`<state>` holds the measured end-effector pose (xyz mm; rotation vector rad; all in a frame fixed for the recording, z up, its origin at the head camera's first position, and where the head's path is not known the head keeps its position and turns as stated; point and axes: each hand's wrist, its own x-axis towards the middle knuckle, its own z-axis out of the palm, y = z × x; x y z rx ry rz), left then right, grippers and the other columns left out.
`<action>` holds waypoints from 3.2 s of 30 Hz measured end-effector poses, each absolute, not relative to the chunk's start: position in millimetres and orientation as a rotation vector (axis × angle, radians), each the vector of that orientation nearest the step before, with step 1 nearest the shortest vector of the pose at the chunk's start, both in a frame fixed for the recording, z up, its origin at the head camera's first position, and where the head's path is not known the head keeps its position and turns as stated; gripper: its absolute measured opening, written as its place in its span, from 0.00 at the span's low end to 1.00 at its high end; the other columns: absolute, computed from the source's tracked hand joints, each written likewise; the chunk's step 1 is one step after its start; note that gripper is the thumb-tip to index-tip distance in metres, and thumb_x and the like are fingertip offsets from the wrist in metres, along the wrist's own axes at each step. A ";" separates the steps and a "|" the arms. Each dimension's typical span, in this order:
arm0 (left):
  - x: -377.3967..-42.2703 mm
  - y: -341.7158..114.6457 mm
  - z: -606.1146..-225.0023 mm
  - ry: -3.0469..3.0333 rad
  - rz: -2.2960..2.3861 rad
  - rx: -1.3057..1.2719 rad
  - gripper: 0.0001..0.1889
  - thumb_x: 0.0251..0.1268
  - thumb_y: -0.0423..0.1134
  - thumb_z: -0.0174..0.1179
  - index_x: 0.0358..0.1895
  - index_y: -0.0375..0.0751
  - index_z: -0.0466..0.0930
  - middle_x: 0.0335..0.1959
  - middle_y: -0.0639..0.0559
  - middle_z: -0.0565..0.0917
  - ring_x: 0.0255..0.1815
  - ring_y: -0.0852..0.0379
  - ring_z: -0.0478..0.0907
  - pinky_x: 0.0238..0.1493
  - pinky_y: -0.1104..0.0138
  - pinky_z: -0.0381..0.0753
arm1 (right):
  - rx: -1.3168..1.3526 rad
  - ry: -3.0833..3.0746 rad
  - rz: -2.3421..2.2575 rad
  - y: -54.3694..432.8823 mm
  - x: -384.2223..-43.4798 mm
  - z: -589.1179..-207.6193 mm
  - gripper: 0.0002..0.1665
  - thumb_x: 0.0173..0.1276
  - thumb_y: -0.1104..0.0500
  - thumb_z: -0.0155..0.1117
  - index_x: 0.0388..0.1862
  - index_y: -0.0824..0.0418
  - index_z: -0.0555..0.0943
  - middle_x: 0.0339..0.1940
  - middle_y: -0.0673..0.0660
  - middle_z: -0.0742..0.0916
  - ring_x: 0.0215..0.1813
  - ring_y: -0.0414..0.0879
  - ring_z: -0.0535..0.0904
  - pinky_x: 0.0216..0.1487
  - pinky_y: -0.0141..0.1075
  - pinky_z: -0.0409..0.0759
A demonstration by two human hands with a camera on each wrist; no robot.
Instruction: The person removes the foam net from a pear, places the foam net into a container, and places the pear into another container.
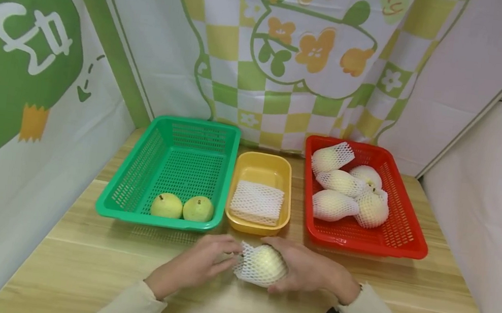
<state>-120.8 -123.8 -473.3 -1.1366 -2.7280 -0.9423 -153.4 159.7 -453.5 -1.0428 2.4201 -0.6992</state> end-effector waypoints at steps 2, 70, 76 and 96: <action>-122.6 -122.5 -476.7 -2.733 -0.922 -1.154 0.15 0.72 0.37 0.67 0.58 0.39 0.87 0.56 0.48 0.89 0.57 0.53 0.87 0.61 0.61 0.87 | -1.036 2.420 -0.714 159.9 -154.2 -454.2 0.56 0.58 0.47 0.84 0.79 0.62 0.67 0.67 0.54 0.82 0.62 0.44 0.81 0.63 0.37 0.84; -121.0 -78.2 -486.5 -2.854 -0.859 -0.992 0.39 0.57 0.51 0.78 0.68 0.33 0.76 0.60 0.42 0.86 0.58 0.47 0.86 0.59 0.56 0.89 | -1.076 2.462 -0.860 165.1 -148.0 -452.8 0.38 0.64 0.50 0.79 0.72 0.58 0.79 0.60 0.51 0.90 0.52 0.32 0.84 0.57 0.29 0.85; -123.1 -78.8 -483.7 -2.877 -0.884 -0.999 0.37 0.53 0.38 0.77 0.68 0.28 0.76 0.60 0.39 0.86 0.54 0.49 0.87 0.55 0.60 0.89 | -1.124 2.465 -0.857 162.8 -150.4 -449.5 0.32 0.64 0.55 0.79 0.68 0.56 0.84 0.56 0.50 0.92 0.49 0.32 0.85 0.54 0.28 0.86; -127.4 -99.0 -477.1 -2.892 -0.945 -0.899 0.33 0.50 0.53 0.81 0.57 0.40 0.82 0.41 0.53 0.87 0.32 0.65 0.76 0.27 0.75 0.76 | -1.070 2.548 -0.825 182.7 -153.9 -434.6 0.10 0.69 0.66 0.73 0.39 0.51 0.92 0.28 0.43 0.87 0.26 0.29 0.71 0.26 0.24 0.73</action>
